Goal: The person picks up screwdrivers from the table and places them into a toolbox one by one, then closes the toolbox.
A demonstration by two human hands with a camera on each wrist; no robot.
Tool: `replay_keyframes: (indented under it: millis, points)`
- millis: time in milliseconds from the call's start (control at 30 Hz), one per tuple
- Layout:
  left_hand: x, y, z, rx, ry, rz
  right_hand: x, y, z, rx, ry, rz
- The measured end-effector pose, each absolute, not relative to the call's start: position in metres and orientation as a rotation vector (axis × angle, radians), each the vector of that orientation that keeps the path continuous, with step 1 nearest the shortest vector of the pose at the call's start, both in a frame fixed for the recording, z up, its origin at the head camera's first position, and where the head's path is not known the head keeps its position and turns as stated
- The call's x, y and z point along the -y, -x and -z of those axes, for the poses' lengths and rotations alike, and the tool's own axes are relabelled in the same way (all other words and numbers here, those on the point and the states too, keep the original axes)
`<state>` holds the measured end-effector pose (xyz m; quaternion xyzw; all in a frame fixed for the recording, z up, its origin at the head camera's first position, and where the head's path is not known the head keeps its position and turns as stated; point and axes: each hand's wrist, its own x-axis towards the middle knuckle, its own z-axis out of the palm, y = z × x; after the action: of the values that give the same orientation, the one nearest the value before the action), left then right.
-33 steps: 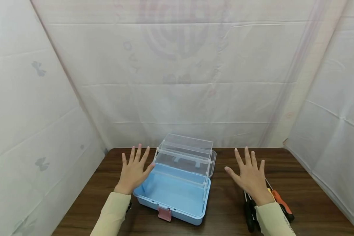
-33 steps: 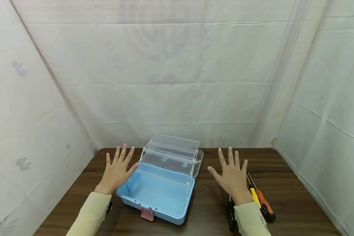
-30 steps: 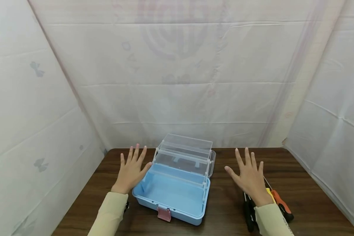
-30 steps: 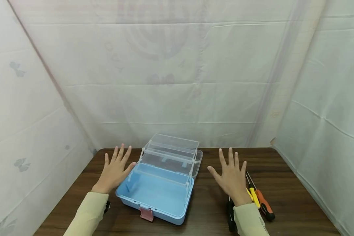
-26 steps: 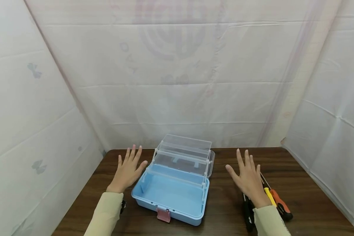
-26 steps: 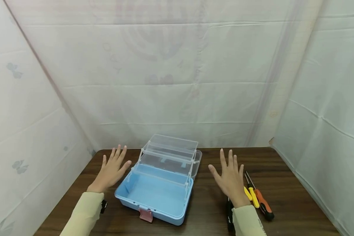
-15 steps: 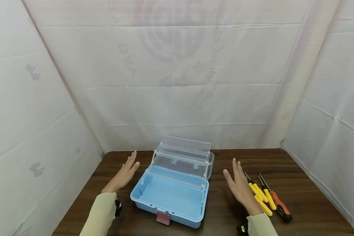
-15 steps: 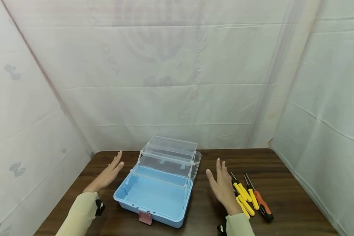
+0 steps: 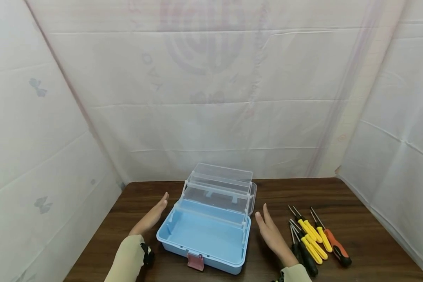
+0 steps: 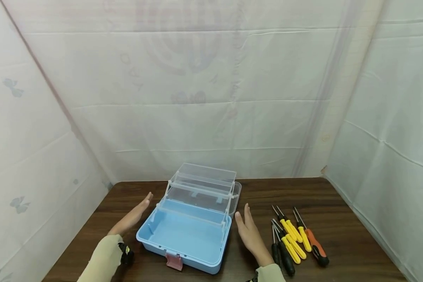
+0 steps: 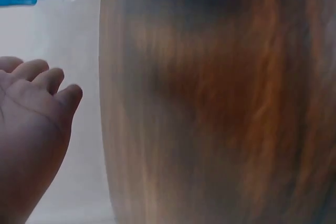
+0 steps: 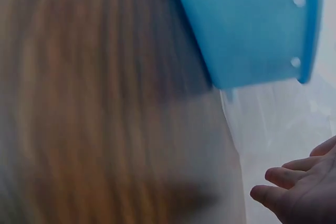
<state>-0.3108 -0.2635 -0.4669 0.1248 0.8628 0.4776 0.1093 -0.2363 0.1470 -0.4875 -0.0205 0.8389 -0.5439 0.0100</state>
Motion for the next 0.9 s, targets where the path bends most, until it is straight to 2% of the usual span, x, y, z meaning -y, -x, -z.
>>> replay_keyframes:
  millis: [900]
  points:
    - [0.245,0.301,0.483,-2.44,-0.249,-1.546,-0.125,0.233,0.503,-2.099,0.101,1.972]
